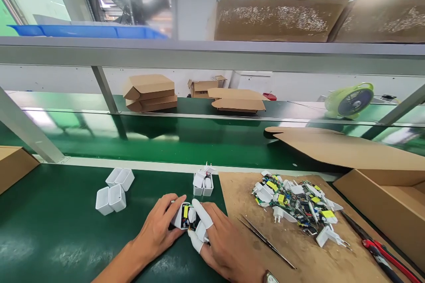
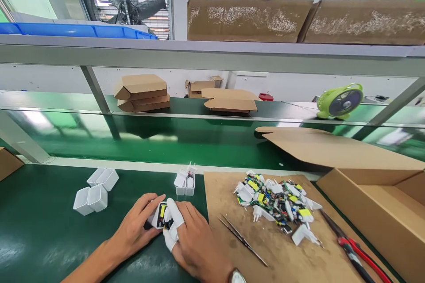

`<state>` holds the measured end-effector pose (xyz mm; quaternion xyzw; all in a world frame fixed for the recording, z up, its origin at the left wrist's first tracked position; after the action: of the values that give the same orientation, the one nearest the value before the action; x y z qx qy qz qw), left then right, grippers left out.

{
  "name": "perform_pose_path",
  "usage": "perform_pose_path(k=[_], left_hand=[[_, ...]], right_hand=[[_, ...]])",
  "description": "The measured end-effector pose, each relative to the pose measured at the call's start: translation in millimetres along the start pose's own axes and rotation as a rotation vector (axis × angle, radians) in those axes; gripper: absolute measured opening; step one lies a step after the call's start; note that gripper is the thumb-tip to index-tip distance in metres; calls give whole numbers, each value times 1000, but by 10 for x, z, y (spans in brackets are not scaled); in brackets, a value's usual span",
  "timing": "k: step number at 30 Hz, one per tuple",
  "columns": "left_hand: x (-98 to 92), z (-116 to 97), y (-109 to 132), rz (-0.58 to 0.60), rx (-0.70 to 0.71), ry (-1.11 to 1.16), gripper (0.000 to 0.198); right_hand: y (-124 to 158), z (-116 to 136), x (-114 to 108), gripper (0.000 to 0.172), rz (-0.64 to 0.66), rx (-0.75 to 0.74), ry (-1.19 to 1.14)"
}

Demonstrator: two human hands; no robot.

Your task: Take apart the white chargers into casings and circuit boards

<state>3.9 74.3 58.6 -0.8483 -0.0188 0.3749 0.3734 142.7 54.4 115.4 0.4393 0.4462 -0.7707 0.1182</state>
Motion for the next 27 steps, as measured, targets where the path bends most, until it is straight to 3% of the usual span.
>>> perform_pose_path(k=[8,14,27], left_hand=[[42,-8,-7,27,-25,62,72],[37,13,19,-10,-25,25,67],[19,18,32,-26,-4,-11,63]], right_hand=[[64,-80,109,72,47,54,-14],[76,-96,40,74,-32,36,-34],[33,-42,33,66,37,17,-21]])
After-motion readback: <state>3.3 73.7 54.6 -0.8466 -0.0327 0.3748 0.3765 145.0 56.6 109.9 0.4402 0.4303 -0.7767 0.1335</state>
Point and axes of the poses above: each hand's wrist, its own y-axis away from the middle knuckle, its own x-axis out of the palm, z = x × y, the point moved 9 cm from there along -y, towards the middle knuckle, and after that the axes turned 11 degrees about -z, right-handed, at the moved point
